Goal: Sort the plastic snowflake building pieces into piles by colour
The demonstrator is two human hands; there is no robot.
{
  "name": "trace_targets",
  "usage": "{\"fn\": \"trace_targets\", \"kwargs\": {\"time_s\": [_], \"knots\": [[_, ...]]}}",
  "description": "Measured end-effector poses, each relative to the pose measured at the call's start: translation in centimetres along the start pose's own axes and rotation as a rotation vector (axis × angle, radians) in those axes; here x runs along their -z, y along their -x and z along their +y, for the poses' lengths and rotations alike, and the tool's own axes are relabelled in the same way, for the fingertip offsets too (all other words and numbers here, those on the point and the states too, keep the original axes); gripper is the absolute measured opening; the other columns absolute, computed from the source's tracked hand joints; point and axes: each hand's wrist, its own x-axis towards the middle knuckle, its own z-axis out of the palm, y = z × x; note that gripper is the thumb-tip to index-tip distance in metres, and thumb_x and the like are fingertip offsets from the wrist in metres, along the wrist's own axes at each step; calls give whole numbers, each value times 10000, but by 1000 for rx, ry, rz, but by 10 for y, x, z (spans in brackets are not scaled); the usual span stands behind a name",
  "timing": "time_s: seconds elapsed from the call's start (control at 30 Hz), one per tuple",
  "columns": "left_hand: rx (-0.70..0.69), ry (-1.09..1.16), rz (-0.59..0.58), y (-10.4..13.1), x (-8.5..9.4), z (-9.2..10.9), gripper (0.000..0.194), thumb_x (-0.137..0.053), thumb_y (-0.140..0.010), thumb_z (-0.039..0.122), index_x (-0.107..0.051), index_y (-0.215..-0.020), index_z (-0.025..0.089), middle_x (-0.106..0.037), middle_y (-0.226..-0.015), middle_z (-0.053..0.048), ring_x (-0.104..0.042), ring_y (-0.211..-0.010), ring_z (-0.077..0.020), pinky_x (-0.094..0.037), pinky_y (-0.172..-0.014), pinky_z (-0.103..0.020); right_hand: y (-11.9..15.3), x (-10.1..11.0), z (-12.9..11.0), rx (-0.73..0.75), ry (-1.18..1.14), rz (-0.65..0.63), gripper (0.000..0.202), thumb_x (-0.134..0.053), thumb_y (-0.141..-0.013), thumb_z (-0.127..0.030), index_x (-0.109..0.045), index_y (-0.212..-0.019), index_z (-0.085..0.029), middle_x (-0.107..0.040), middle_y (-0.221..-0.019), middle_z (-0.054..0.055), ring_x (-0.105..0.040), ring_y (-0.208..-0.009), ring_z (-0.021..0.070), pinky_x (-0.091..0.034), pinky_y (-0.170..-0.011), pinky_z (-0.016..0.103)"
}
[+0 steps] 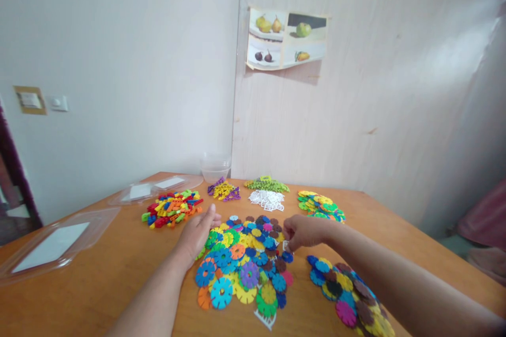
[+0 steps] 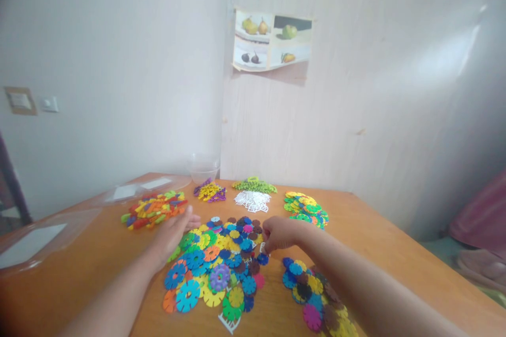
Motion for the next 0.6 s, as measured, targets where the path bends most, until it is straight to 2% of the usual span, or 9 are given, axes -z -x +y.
{"fn": "trace_targets", "kwargs": {"time_s": [0.17, 0.3, 0.37, 0.5, 0.6], "knots": [[-5, -9, 6, 6, 0, 7, 701, -504, -756, 769, -731, -933, 130, -762, -987, -170, -700, -1010, -305, -508, -941, -403, -3, -6, 4, 7, -36, 62, 322, -779, -607, -342, -590, -830, -207, -621, -768, -27, -554, -688, 144, -338, -524, 217], [-3, -1, 7, 9, -1, 11, 696, -507, -753, 771, -730, -926, 134, -765, -974, -164, -697, -1013, -308, -500, -947, -411, -4, -7, 3, 16, -304, 23, 252, -735, -649, -243, -567, -831, -196, -633, -699, -27, -585, -635, 122, -367, -514, 191], [-5, 2, 9, 10, -1, 12, 690, -505, -756, 769, -729, -916, 137, -765, -966, -164, -697, -1011, -311, -496, -951, -420, -6, -3, 1, 10, -439, 46, 189, -693, -682, -212, -579, -831, -190, -638, -666, -20, -589, -600, 113, -361, -488, 178], [-7, 6, 17, 11, -2, 13, 690, -507, -751, 777, -731, -903, 142, -767, -959, -161, -702, -994, -313, -493, -952, -430, -24, 8, 2, -62, -613, 260, 38, -627, -723, -184, -595, -743, -176, -612, -571, -8, -572, -539, 109, -359, -449, 172], [-2, 1, 21, 10, -1, 13, 692, -514, -744, 780, -734, -903, 144, -767, -953, -160, -704, -990, -316, -493, -949, -430, -47, 16, 5, -135, -668, 369, 88, -596, -761, -183, -557, -683, -176, -578, -520, -5, -548, -505, 107, -374, -445, 175]]}}
